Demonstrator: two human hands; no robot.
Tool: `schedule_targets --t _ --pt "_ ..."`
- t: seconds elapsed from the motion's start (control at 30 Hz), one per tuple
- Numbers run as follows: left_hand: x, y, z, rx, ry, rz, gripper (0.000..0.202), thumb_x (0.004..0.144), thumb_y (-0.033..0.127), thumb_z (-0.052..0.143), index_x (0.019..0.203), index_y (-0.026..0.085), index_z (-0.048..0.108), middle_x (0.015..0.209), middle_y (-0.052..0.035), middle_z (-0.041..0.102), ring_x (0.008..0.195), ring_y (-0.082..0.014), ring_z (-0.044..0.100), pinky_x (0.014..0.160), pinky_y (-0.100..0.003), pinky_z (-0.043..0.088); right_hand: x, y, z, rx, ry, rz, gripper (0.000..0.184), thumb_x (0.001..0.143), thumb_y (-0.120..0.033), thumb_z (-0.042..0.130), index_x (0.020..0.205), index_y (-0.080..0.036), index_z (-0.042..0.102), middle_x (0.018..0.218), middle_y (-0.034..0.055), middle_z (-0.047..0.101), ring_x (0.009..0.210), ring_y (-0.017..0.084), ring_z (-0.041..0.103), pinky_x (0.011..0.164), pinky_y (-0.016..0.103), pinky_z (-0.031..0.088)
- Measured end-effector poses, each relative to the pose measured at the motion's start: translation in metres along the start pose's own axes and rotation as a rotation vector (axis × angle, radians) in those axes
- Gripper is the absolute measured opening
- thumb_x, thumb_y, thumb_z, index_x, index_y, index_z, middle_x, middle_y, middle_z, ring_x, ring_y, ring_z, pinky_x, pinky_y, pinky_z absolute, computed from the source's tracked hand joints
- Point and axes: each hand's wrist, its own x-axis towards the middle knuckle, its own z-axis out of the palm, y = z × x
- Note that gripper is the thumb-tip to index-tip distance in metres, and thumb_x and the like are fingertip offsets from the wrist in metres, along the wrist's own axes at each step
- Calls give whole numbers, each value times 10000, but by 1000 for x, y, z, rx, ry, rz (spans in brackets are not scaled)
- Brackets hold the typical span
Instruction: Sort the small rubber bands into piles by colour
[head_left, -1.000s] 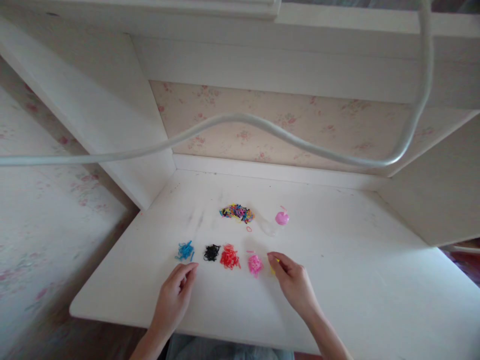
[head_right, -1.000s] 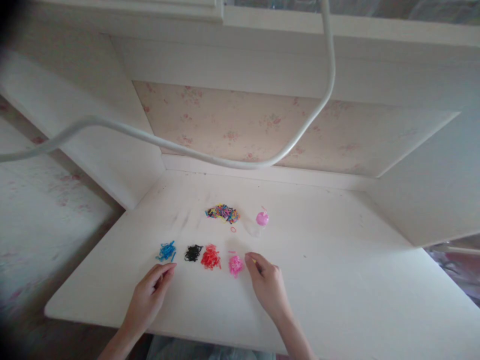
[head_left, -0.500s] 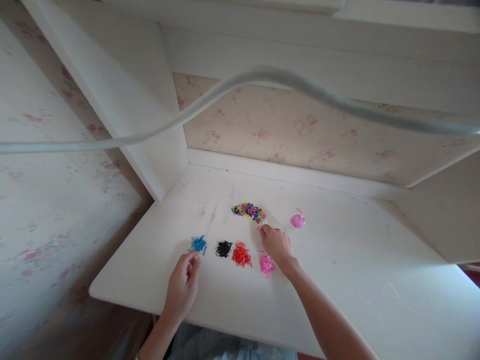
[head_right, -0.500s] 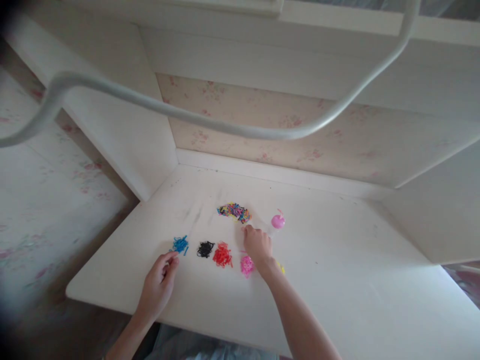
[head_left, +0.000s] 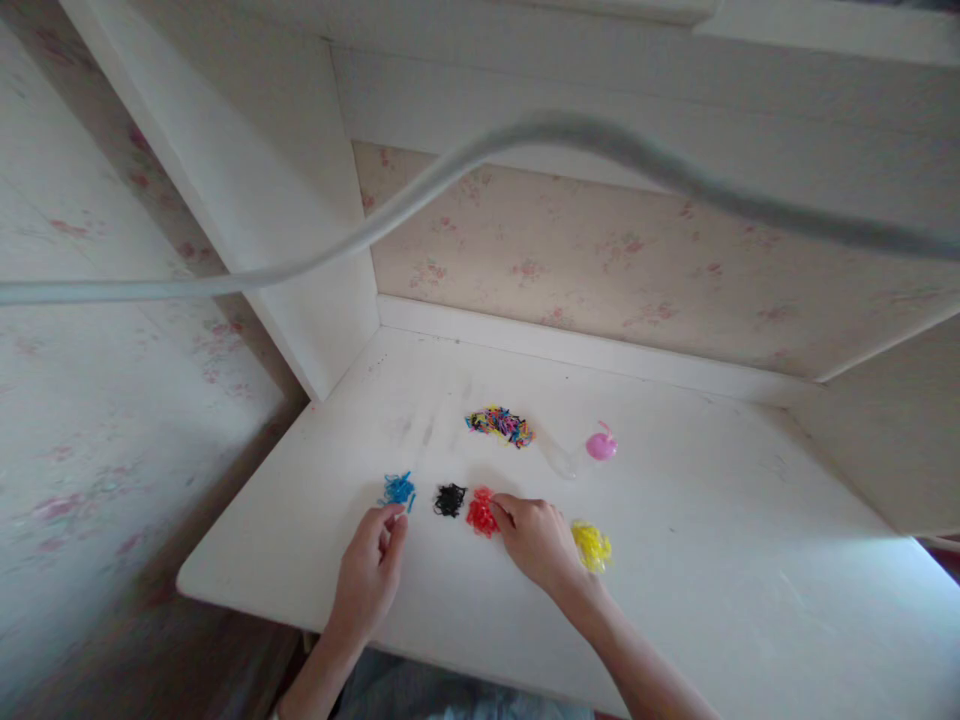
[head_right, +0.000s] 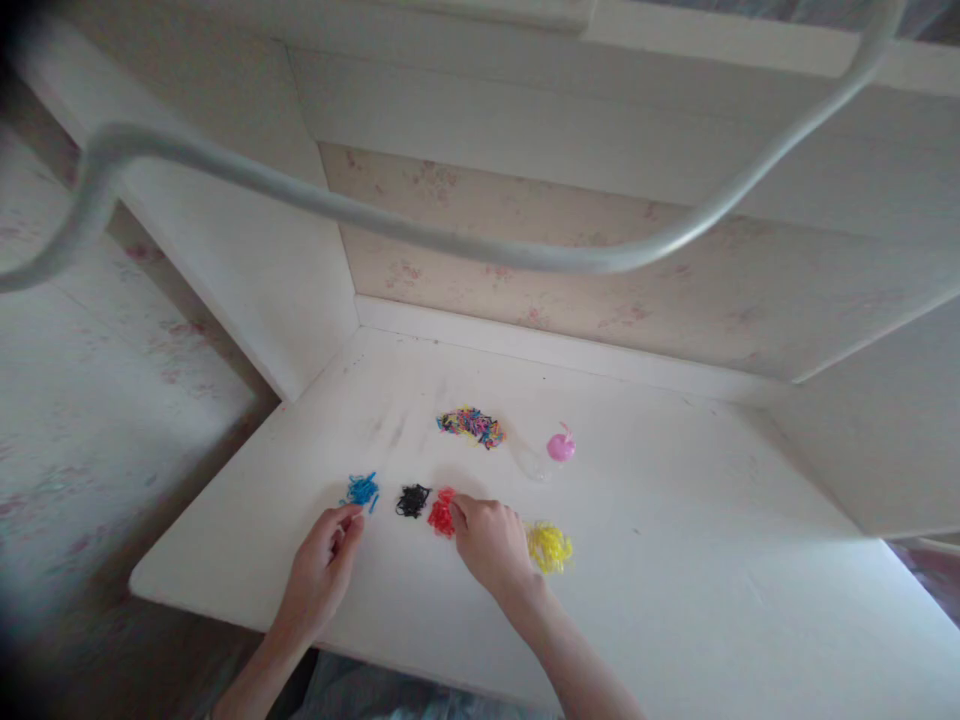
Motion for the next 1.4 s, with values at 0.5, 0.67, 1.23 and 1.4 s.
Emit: schedule_targets --t 0.5,0.67,1.23,1.4 --pt "2 10 0 54 -19 114 263 920 385 429 945 184 597 819 -13 593 570 -117 526 580 -246 454 -39 20 2 311 197 52 394 952 -419 364 903 -240 712 674 11 705 589 130 635 560 194 373" --pt "25 42 6 164 -82 244 248 926 349 422 922 195 616 859 -28 623 626 -125 559 635 -248 458 -84 58 32 628 394 381 506 866 -580 446 980 -174 726 828 57 742 694 154 665 606 176 447" --pt "124 97 102 706 -202 295 295 910 388 440 1035 227 653 1093 -63 640 867 -193 651 742 -290 462 -111 101 63 699 381 566 606 822 -661 420 1028 -171 712 709 18 708 610 136 615 565 172 427" --pt "127 97 106 743 -186 300 302 918 373 420 1047 231 653 1113 -59 630 838 -190 655 700 -286 465 -109 102 63 692 393 547 610 822 -664 414 1008 -172 722 663 23 695 577 134 608 545 168 426"
